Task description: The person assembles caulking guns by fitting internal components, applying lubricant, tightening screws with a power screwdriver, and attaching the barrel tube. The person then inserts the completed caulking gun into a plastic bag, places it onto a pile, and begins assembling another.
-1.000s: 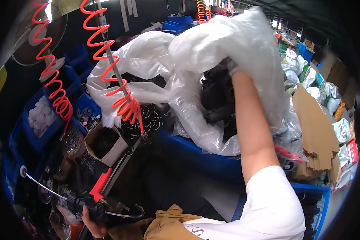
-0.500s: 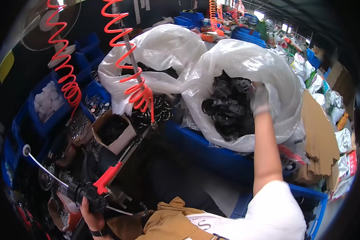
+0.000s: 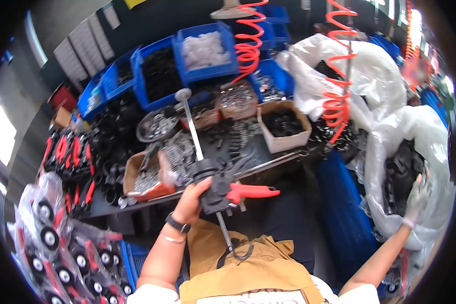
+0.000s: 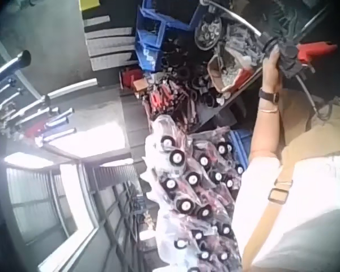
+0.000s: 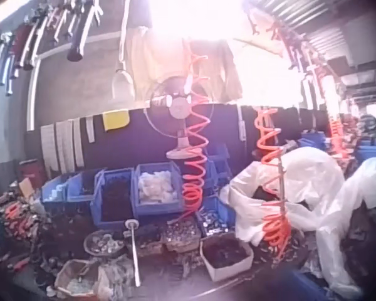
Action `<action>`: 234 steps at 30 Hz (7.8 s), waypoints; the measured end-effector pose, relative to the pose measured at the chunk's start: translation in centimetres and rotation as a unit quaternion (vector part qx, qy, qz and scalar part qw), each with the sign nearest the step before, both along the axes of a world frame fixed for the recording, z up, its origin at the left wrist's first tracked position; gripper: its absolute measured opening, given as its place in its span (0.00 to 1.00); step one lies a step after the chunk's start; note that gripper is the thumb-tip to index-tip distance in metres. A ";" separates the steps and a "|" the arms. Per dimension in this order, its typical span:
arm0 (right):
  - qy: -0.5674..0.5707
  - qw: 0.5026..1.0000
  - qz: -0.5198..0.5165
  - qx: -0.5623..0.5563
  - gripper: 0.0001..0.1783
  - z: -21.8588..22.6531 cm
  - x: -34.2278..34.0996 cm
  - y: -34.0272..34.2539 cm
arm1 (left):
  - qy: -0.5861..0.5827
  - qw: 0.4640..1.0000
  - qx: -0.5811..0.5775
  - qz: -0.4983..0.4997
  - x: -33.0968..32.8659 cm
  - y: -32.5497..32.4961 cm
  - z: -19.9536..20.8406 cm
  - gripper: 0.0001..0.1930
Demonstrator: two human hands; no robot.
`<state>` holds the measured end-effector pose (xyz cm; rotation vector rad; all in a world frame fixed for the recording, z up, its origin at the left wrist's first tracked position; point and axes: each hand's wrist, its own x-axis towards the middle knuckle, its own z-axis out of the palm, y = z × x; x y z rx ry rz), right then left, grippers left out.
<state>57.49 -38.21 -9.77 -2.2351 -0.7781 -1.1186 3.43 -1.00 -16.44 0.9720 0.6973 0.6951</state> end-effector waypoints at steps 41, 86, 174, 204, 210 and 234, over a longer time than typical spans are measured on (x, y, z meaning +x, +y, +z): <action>0.595 0.662 0.452 0.053 0.52 -18.1 -11.6 9.8 | -0.053 0.969 0.070 0.232 -16.7 12.2 4.1 0.04; 0.361 0.323 0.849 0.211 0.39 4.6 -41.4 27.4 | -0.224 0.973 -0.009 0.064 -2.2 -9.1 -0.6 0.20; 0.374 0.399 0.799 0.249 0.30 0.3 -34.7 38.5 | -0.297 0.941 -0.084 0.139 0.1 -2.7 0.3 0.07; 0.304 0.373 0.840 0.248 0.39 4.8 -37.8 25.6 | -0.273 0.943 -0.193 -0.008 0.2 -8.7 1.9 0.15; 0.306 0.360 0.831 0.293 0.41 4.3 -38.2 26.6 | -0.234 0.970 -0.071 0.015 0.5 -9.4 1.3 0.18; 0.381 0.371 0.826 0.187 0.32 0.6 -38.5 30.6 | 0.196 0.953 0.189 0.133 0.3 -0.8 -1.9 0.32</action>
